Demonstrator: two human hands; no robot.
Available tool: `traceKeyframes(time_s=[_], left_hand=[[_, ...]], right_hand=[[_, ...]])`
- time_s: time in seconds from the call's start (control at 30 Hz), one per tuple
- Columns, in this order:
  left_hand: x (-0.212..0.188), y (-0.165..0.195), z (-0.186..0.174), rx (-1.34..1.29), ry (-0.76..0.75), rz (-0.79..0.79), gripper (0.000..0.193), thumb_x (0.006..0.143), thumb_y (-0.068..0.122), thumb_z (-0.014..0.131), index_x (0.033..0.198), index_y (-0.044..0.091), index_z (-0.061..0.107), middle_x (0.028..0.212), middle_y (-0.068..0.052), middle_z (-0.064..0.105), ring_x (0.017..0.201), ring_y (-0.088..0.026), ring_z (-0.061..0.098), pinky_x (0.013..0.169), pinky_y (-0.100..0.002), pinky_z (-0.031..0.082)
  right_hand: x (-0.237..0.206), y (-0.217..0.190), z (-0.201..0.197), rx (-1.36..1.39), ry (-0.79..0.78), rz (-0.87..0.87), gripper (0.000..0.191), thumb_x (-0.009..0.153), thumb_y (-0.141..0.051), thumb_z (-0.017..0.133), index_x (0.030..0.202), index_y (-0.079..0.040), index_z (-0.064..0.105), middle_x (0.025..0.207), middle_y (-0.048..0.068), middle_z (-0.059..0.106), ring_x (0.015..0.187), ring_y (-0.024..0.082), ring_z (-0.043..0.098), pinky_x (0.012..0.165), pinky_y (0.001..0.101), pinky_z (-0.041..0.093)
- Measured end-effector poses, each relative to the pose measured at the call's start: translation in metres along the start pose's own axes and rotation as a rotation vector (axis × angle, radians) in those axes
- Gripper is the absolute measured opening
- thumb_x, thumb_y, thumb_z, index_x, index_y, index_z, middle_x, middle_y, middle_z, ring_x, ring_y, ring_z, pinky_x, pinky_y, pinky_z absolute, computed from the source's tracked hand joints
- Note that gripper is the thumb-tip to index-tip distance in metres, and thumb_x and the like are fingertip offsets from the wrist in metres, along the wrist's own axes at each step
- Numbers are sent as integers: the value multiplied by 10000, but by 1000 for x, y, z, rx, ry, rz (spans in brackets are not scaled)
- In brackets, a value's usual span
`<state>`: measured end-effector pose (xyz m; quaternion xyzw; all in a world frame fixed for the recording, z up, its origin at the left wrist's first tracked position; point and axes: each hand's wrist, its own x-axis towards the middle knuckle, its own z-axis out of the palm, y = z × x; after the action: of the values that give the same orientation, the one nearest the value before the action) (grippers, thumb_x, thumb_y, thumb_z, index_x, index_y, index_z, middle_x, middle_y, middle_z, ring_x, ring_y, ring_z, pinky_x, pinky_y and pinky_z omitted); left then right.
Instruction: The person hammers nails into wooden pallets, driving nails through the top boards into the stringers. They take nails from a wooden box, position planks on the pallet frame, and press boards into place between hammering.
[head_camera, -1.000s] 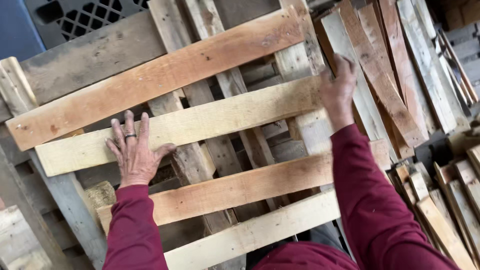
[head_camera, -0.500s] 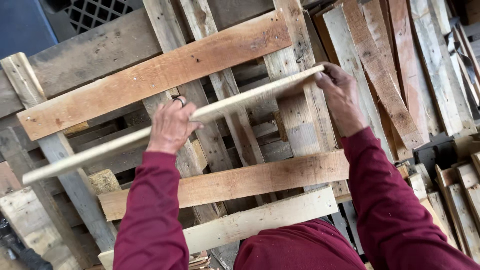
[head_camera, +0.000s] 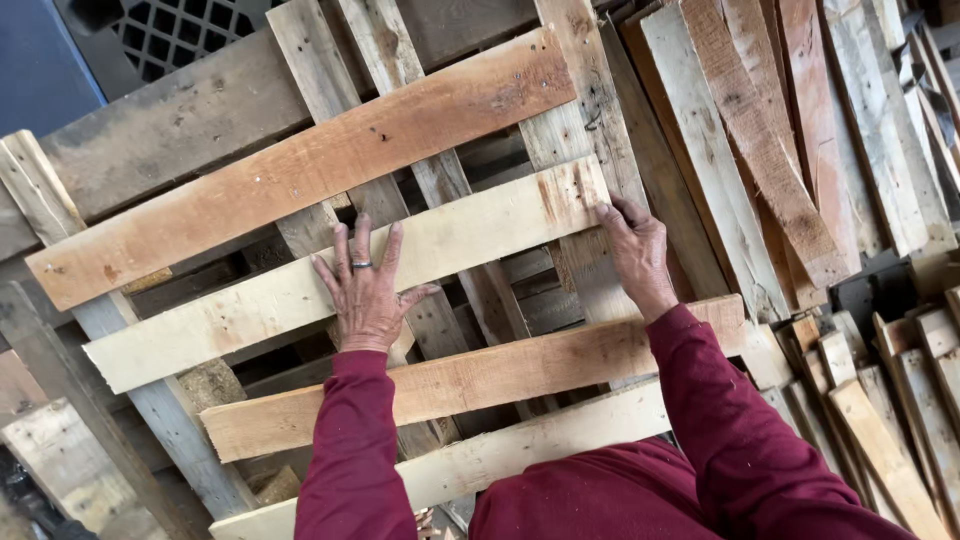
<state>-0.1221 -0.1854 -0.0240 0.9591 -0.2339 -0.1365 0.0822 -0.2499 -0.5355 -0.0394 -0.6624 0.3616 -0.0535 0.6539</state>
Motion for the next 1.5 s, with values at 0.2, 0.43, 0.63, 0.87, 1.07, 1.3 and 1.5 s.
traceKeyframes(time_s=[0.2,0.43,0.63,0.87,1.07,1.3,1.5], left_hand=[[5,1,2,-40,112,1,1004,744,837,562,1597,331,410,1714,-69,204,1588,-353,70,1223,-692,-48],[11,-8,4,-19,95,17,987,756,886,467,1578,339,439,1681,-52,247,1578,-341,94,1235,-694,-58],[19,-10,3,-39,113,41,995,766,890,450,1598,347,406,1691,-57,214,1580,-354,81,1221,-710,-64],[-37,52,-3,-163,39,278,1058,768,760,684,1619,267,294,1698,-155,144,1566,-393,158,1211,-723,61],[-138,92,-12,-142,-352,374,1234,564,584,883,1565,209,266,1559,-176,334,1455,-371,300,1193,-685,141],[-137,81,-7,-53,-383,192,1072,576,503,943,1428,96,436,1276,-192,578,1208,-372,538,1084,-573,374],[-179,79,-5,-120,-342,160,990,494,434,956,1293,59,507,1226,-198,594,1148,-370,563,1021,-583,388]], right_hand=[[12,-2,11,-53,99,-68,515,1006,-377,654,1407,-57,614,1307,119,708,1220,191,656,1064,334,518],[19,-4,22,-4,108,-166,464,1051,-355,628,1395,-42,633,1316,108,713,1237,167,646,1088,321,496],[21,0,23,-44,110,-173,455,1063,-360,619,1398,-53,646,1288,112,728,1205,154,643,1065,313,500],[12,-22,-27,-257,-113,-50,429,1048,-336,595,1397,-88,606,1317,113,695,1199,171,654,1026,349,540],[-69,-41,-174,-400,94,130,372,1011,-288,674,1320,-80,667,1239,111,718,1070,206,711,971,379,600],[-134,34,-171,-645,138,275,444,997,-340,743,1216,39,666,1123,202,717,1011,269,672,917,397,579],[-151,34,-155,-535,-45,78,456,976,-344,700,1287,-18,632,1107,149,728,983,221,682,867,384,560]])
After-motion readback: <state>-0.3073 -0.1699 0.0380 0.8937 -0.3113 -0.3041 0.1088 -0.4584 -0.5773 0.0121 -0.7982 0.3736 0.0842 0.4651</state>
